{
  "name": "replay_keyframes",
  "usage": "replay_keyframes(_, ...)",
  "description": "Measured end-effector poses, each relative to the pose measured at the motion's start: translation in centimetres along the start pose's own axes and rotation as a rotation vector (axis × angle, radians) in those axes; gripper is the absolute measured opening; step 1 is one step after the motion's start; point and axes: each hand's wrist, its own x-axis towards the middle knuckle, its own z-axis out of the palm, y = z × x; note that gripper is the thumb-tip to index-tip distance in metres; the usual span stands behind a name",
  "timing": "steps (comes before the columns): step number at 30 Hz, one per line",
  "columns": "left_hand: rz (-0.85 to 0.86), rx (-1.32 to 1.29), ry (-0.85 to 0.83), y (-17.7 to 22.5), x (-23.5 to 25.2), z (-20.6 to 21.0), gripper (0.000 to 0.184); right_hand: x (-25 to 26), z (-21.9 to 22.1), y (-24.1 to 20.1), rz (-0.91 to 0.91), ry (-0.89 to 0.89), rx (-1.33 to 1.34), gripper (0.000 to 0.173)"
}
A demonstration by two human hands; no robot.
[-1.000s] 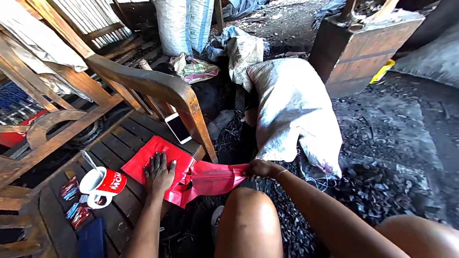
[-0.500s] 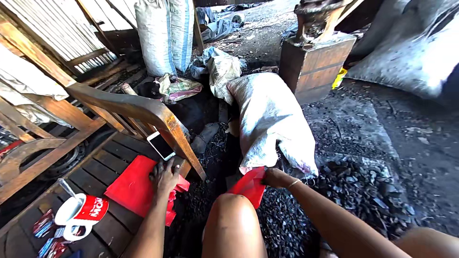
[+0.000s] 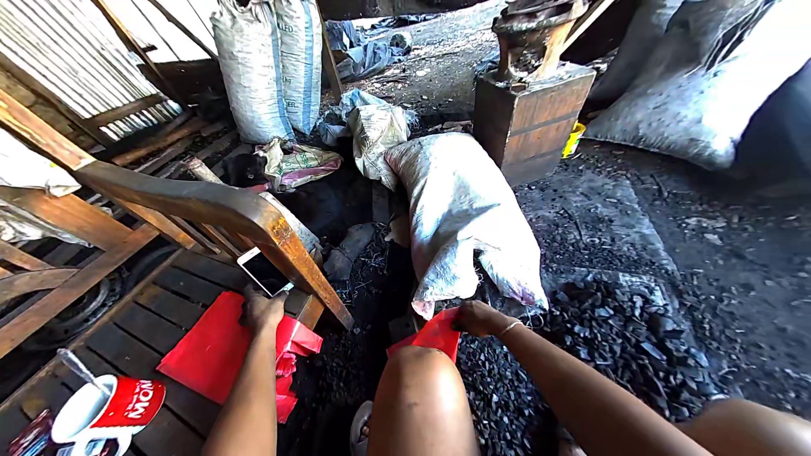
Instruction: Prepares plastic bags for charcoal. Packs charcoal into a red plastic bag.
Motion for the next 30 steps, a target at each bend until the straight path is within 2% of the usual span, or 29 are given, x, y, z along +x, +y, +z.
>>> replay_keyframes(5,0.009,0.046,0.008,-0.4,0.5,0.7,0.089,-1.0,0.1,1.2,0.054,0.011,0.034,0.059)
replay_keyframes(8,0.059,-0.137,-0.007,-0.6,-0.1,0.1,0.099,-1.8,0.4,3.2,0.071,0.02,0.03,0.06)
replay_keyframes(10,0.104,-0.316,0.058,-0.9,-1.4,-0.5,0.102,-2.9,0.1,4.0,0.075,0.033,0.047,0.058)
replay_keyframes(12,0.205,-0.423,0.183,0.1,-4.5,-1.6,0.086,-4.2,-0.5,4.7,0.046,0.085,0.164,0.053)
replay_keyframes(14,0.45,-0.477,0.185,4.2,-8.8,-3.7,0.063,-5.8,-1.6,5.1,-0.059,0.185,0.466,0.038)
replay_keyframes(16,0.793,-0.533,-0.055,10.7,-13.7,-5.6,0.046,-8.4,-3.2,5.1,-0.234,0.265,0.829,0.02)
replay_keyframes(18,0.998,-0.489,-0.478,18.3,-17.8,-6.7,0.044,-11.6,-5.6,4.7,-0.475,0.25,1.119,0.013)
replay_keyframes(20,1.066,-0.351,-0.842,25.8,-21.7,-6.0,0.058,-14.8,-8.1,4.1,-0.697,0.227,1.224,0.015)
replay_keyframes(22,1.098,-0.263,-1.126,31.2,-25.0,-3.0,0.088,-17.8,-10.0,4.1,-0.867,0.224,1.196,0.014)
replay_keyframes(23,1.099,-0.244,-1.256,32.6,-25.9,-0.4,0.095,-19.2,-10.7,4.4,-0.912,0.231,1.162,0.014)
replay_keyframes(24,1.071,-0.278,-1.366,33.1,-26.5,2.5,0.087,-20.6,-11.3,5.0,-0.926,0.245,1.112,0.012)
replay_keyframes(25,1.005,-0.328,-1.489,33.2,-27.1,5.0,0.065,-22.1,-11.9,5.8,-0.905,0.271,1.057,0.011)
replay_keyframes(27,0.855,-0.462,-1.699,34.2,-29.5,6.9,0.024,-24.8,-12.4,7.6,-0.801,0.345,1.058,0.008)
replay_keyframes(28,0.759,-0.553,-1.739,34.5,-30.9,7.2,0.016,-25.8,-12.1,8.2,-0.728,0.429,1.147,0.01)
replay_keyframes(30,0.61,-0.715,-1.631,33.9,-32.6,8.0,0.019,-26.1,-10.5,8.1,-0.537,0.691,1.402,0.026)
